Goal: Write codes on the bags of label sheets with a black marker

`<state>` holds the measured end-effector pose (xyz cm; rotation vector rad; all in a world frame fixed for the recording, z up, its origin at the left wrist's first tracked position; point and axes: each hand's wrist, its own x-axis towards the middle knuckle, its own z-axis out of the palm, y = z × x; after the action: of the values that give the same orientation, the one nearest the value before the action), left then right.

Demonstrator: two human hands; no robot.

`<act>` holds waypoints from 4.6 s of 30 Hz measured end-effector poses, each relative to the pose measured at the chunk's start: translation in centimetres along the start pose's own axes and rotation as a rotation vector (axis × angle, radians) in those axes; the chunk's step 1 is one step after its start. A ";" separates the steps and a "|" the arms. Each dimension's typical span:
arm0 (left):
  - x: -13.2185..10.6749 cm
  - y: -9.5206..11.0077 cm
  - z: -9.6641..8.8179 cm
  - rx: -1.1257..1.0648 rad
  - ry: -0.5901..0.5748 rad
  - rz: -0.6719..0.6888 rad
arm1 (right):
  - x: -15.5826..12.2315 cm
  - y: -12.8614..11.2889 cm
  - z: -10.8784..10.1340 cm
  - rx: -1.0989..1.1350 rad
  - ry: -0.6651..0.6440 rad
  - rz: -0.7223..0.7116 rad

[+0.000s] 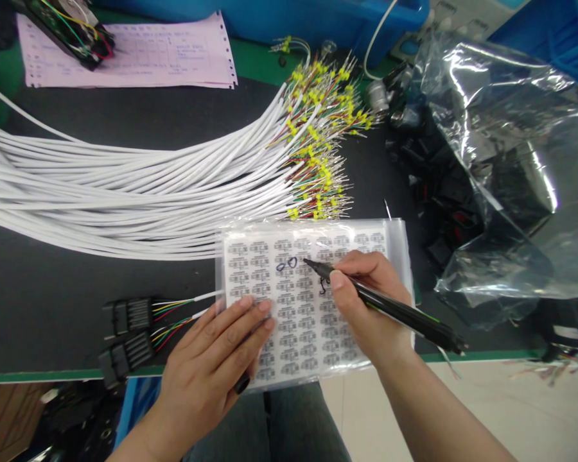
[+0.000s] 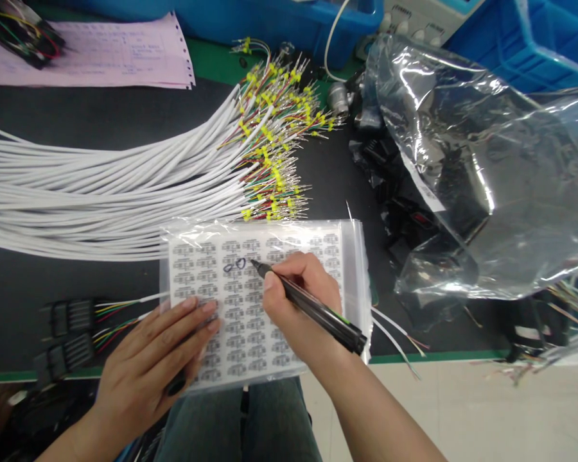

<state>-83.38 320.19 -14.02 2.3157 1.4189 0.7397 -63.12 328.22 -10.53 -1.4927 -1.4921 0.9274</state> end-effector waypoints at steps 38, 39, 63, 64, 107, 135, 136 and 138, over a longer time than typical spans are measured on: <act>0.0 0.0 -0.2 0.028 0.010 0.007 | 0.2 0.3 -0.1 0.018 -0.027 -0.007; -0.1 0.0 -0.2 0.031 0.003 0.010 | 0.2 0.3 -0.2 0.016 -0.031 -0.011; 0.0 0.0 -0.3 0.032 -0.010 0.032 | 0.2 -0.1 0.0 -0.099 -0.064 -0.064; -0.1 0.0 -0.3 0.031 -0.015 0.029 | 0.3 -0.3 0.0 -0.124 -0.070 -0.077; -0.1 0.1 -0.1 0.015 0.004 0.011 | 0.3 0.2 -0.5 -0.140 -0.110 -0.102; -0.1 0.0 -0.1 0.027 0.017 0.003 | -0.5 1.0 -2.8 0.064 -0.139 -0.075; -0.1 0.0 -0.1 0.031 0.012 0.007 | -0.8 1.0 -3.0 0.111 -0.128 -0.062; -0.1 0.1 0.0 0.031 0.014 0.003 | -1.8 1.0 -3.2 0.165 -0.104 -0.039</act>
<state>-83.38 320.03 -13.97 2.3410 1.4431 0.7416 -59.89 326.29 -10.24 -1.3093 -1.4748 1.0921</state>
